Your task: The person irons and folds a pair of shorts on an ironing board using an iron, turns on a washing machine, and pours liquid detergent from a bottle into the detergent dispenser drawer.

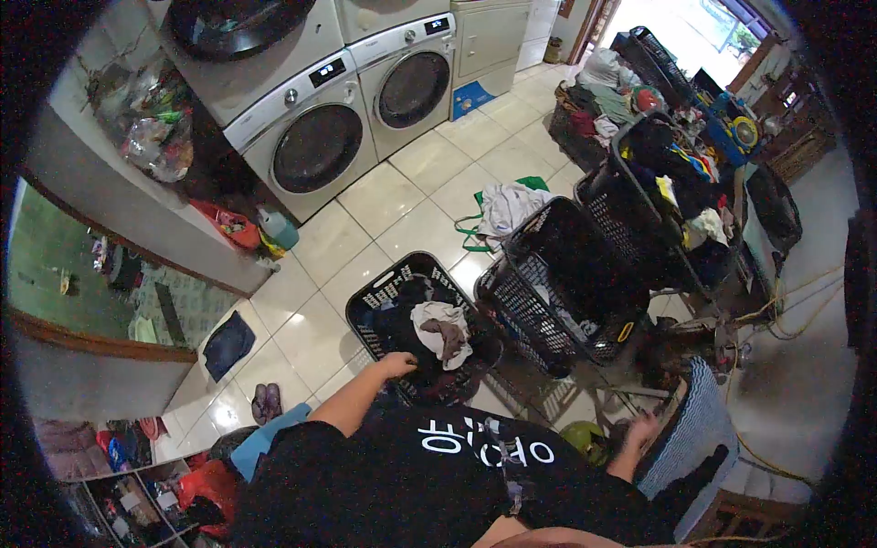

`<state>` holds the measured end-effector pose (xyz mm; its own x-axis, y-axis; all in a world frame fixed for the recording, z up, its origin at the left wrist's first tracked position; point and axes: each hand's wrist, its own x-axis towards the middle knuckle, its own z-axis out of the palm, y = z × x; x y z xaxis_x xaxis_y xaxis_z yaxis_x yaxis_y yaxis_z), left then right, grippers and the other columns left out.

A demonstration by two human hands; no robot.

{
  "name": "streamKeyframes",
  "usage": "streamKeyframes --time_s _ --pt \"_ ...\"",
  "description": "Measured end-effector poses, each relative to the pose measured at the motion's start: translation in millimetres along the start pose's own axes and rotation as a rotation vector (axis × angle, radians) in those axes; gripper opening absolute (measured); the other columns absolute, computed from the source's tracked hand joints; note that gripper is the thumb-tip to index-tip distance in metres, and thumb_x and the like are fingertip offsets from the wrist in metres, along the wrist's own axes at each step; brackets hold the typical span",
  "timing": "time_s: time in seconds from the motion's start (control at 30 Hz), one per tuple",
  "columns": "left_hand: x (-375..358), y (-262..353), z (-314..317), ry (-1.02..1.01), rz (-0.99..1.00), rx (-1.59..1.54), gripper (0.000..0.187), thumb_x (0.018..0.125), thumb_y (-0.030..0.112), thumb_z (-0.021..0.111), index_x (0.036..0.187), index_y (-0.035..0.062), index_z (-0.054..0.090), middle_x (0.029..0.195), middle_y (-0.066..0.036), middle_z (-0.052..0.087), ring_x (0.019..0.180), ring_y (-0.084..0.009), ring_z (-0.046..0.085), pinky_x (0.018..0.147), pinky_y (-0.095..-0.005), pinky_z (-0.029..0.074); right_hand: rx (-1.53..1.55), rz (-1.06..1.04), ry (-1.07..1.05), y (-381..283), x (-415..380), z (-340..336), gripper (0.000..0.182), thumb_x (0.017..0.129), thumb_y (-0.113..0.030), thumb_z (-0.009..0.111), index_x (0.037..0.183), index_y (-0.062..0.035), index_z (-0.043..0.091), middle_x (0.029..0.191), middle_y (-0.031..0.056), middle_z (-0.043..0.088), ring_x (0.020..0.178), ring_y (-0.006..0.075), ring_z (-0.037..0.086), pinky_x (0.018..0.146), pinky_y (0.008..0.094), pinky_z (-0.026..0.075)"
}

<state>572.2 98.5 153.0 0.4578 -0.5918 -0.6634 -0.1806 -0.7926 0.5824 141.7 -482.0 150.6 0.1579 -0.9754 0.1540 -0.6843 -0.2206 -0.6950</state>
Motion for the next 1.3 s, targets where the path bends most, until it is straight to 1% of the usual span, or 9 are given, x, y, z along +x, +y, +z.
streamKeyframes --time_s 0.1,0.2,0.4,0.47,0.6,0.8,0.97,1.1,1.3 --pt "-24 -117 -12 0.242 -0.189 -0.066 0.032 0.076 0.031 0.055 0.097 0.0093 0.064 0.094 -0.016 0.063 0.087 -0.0299 0.06 0.077 -0.0387 0.047 -0.098 -0.268 -0.804 -176 -87 91 0.037 0.077 -0.016 0.062 0.109 0.0003 0.055 0.103 0.0147 0.059 0.094 0.0266 0.059 0.081 0.0353 0.046" --pt "-59 -224 -40 -0.009 -0.324 0.247 0.03 0.078 0.028 0.048 0.097 0.0114 0.064 0.089 -0.014 0.064 0.08 -0.0284 0.062 0.071 -0.0415 0.047 -0.25 -0.608 -1.11 -312 -182 161 0.028 0.076 -0.013 0.06 0.102 -0.0024 0.059 0.097 0.0156 0.061 0.09 0.0289 0.06 0.077 0.0363 0.047" --pt "-127 -419 -116 -0.176 -0.489 0.018 0.024 0.074 0.023 0.054 0.079 0.0036 0.066 0.081 -0.015 0.064 0.07 -0.0269 0.062 0.062 -0.0384 0.048 -0.163 -0.735 -1.28 -504 -354 302 0.025 0.077 -0.021 0.061 0.094 -0.0028 0.06 0.088 0.0154 0.063 0.08 0.0322 0.06 0.068 0.0381 0.047" --pt "-142 -437 -152 -0.049 -0.488 -0.207 0.021 0.075 0.02 0.054 0.08 0.002 0.065 0.081 -0.014 0.064 0.065 -0.0248 0.061 0.059 -0.0362 0.048 -0.22 -1.015 -1.352 -558 -386 338 0.025 0.076 -0.021 0.061 0.096 -0.0052 0.06 0.088 0.014 0.064 0.08 0.0303 0.061 0.068 0.0375 0.048" --pt "-168 -455 -206 0.266 -0.55 -0.903 0.024 0.078 0.017 0.054 0.098 0.0052 0.06 0.084 -0.008 0.064 0.061 -0.0149 0.058 0.054 -0.0301 0.046 -0.219 -0.824 -1.399 -637 -417 373 0.025 0.078 -0.021 0.062 0.099 -0.0075 0.06 0.091 0.0138 0.064 0.084 0.0274 0.061 0.072 0.0348 0.048" --pt "-157 -486 -270 0.116 -0.582 -0.048 0.029 0.078 0.022 0.048 0.096 0.006 0.064 0.098 -0.014 0.063 0.086 -0.0264 0.062 0.073 -0.0372 0.049 -0.489 -0.755 -1.195 -612 -420 382 0.027 0.079 -0.016 0.061 0.103 -0.0052 0.058 0.096 0.0135 0.063 0.086 0.0254 0.061 0.073 0.0341 0.048" --pt "-145 -478 -292 0.258 -0.415 -0.069 0.035 0.076 0.025 0.05 0.104 0.0081 0.062 0.099 -0.014 0.063 0.084 -0.0282 0.062 0.075 -0.0364 0.048 -0.049 -0.965 -0.98 -353 -392 426 0.025 0.081 -0.022 0.056 0.101 -0.0079 0.058 0.094 0.0152 0.061 0.088 0.0287 0.06 0.07 0.0384 0.048" --pt "-139 -470 -309 0.239 -0.411 -0.484 0.034 0.076 0.021 0.053 0.107 0.0084 0.061 0.087 -0.009 0.063 0.069 -0.0188 0.061 0.059 -0.0318 0.048 -0.844 -0.169 -1.278 -380 -376 346 0.026 0.077 -0.025 0.058 0.096 -0.0076 0.061 0.09 0.0146 0.063 0.083 0.0291 0.061 0.069 0.0383 0.049" --pt "-94 -467 -358 0.161 -0.491 -0.453 0.037 0.076 0.019 0.052 0.109 0.0041 0.059 0.074 -0.008 0.062 0.059 -0.0163 0.057 0.047 -0.0304 0.044 -0.881 -0.333 -1.308 -475 -325 453 0.029 0.072 -0.03 0.061 0.088 -0.0071 0.065 0.083 0.0137 0.065 0.075 0.0297 0.062 0.067 0.0382 0.049"
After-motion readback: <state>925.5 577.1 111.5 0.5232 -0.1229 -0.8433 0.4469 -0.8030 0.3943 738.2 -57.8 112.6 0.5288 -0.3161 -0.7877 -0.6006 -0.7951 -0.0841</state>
